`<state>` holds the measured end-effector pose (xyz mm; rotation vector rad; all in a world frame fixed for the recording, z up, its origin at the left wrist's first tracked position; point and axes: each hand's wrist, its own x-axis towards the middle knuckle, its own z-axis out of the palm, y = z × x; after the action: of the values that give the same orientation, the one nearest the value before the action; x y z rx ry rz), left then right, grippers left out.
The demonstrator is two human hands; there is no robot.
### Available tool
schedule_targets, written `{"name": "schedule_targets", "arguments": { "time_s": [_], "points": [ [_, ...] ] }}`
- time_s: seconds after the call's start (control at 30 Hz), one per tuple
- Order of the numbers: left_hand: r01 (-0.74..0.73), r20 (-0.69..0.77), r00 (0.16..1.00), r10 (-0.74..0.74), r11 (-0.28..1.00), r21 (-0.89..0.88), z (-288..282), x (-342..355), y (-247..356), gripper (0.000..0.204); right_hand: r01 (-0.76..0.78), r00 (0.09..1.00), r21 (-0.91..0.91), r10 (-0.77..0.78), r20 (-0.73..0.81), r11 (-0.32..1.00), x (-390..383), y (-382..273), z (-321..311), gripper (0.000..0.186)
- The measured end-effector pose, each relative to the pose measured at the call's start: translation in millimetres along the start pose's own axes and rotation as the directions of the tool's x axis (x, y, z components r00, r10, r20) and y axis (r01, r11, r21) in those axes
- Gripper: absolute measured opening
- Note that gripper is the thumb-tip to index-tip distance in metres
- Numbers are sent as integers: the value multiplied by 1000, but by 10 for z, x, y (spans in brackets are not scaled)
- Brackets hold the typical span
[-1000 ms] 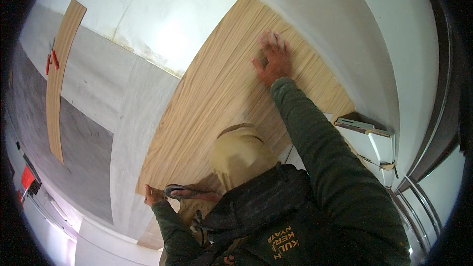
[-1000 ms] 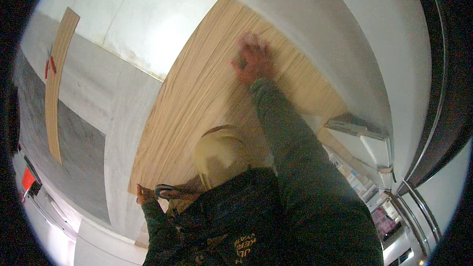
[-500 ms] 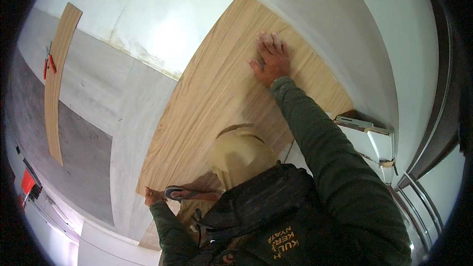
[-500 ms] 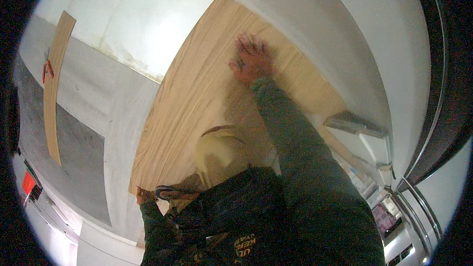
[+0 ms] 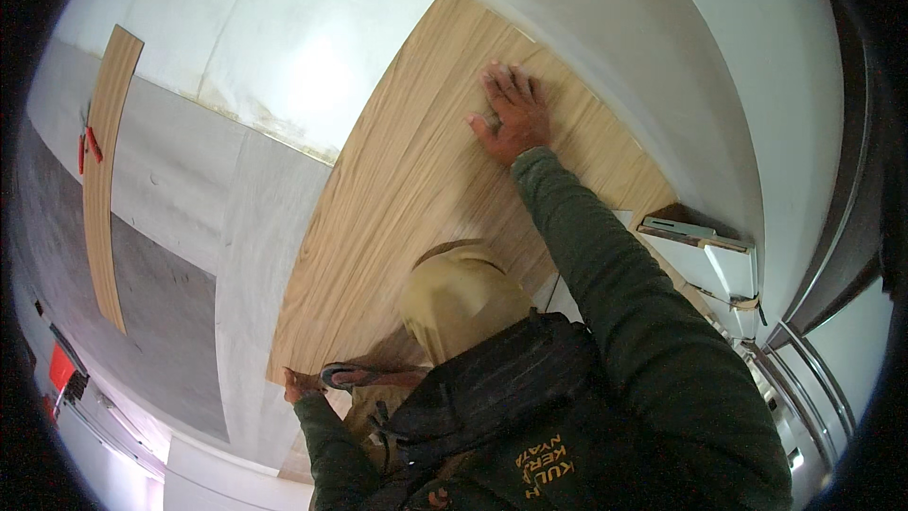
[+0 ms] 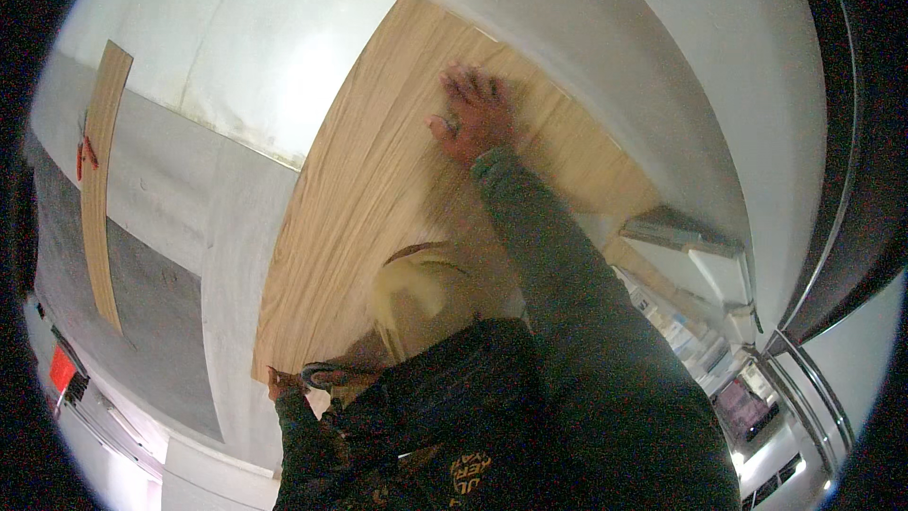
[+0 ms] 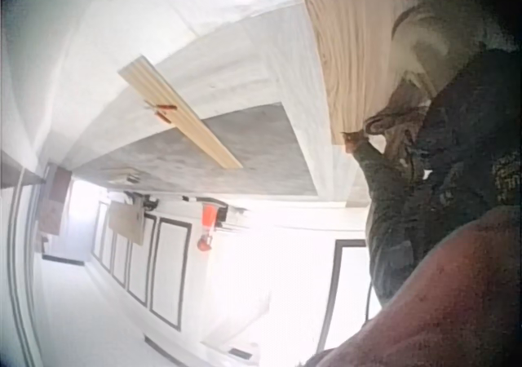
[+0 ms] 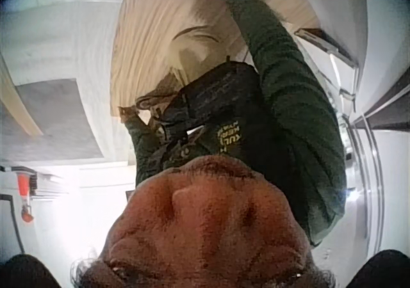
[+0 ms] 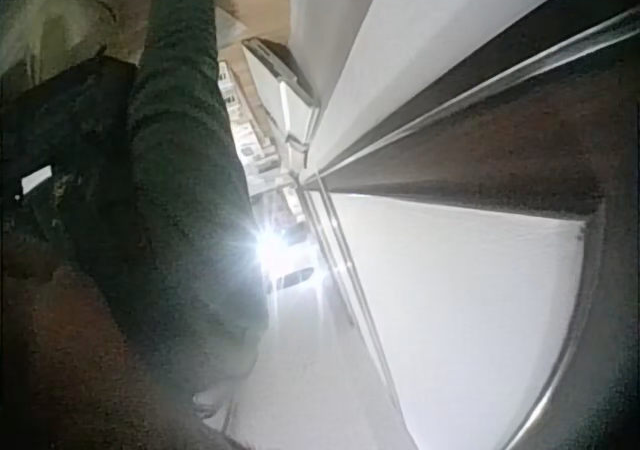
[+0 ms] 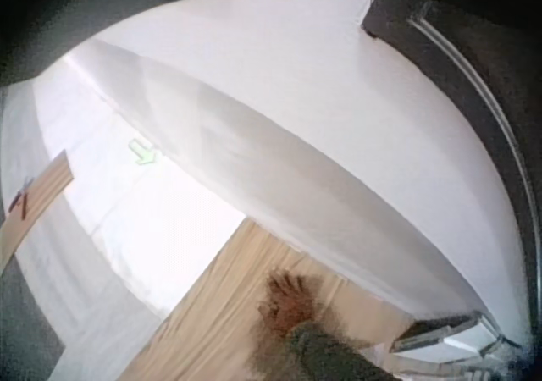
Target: The person measures and cuts pieces of wood-patterned flooring material using a utility knife and then fits them into place against the wall on the floor.
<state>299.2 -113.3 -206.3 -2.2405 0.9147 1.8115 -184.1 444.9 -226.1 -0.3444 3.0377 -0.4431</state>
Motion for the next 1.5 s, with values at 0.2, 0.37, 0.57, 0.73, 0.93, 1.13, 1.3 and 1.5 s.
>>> {"name": "schedule_targets", "arguments": {
  "time_s": [0.2, 0.37, 0.57, 0.73, 0.93, 1.13, 1.3, 1.5],
  "points": [
    [-90, -39, 995, 92, 995, 46, 20, 49, -36, 74, -9, 1000, 16, 9, 4, 1000, -24, 30, -41, 66],
    [-91, 7, 996, 91, 981, 171, -302, 256, 18, 77, 3, 1000, 2, -3, -2, 1000, 14, -4, -5, 66],
    [-163, 167, 971, 172, 984, -66, 28, 117, -126, 66, -13, 1000, -8, 13, 5, 1000, 12, 42, -29, 68],
    [-35, 92, 994, 56, 976, -214, 85, 61, -65, 67, 14, 999, 75, -12, -34, 997, 37, 18, -38, 68],
    [-94, 122, 986, 111, 987, -133, 101, 46, -46, 67, -11, 1000, 94, 14, -26, 996, 10, 35, -45, 67],
    [-57, 85, 994, 64, 995, -80, 310, -100, -49, 68, -21, 998, 95, 26, -54, 995, -17, 54, -10, 64],
    [-149, 21, 989, 149, 989, 16, 285, -153, -71, 72, 4, 995, 136, 10, -104, 991, -3, 39, -11, 61],
    [-45, 242, 966, 93, 979, -197, 171, 54, -148, 65, -8, 1000, 50, 9, -22, 999, 24, -1, -37, 63]
  ]
}}
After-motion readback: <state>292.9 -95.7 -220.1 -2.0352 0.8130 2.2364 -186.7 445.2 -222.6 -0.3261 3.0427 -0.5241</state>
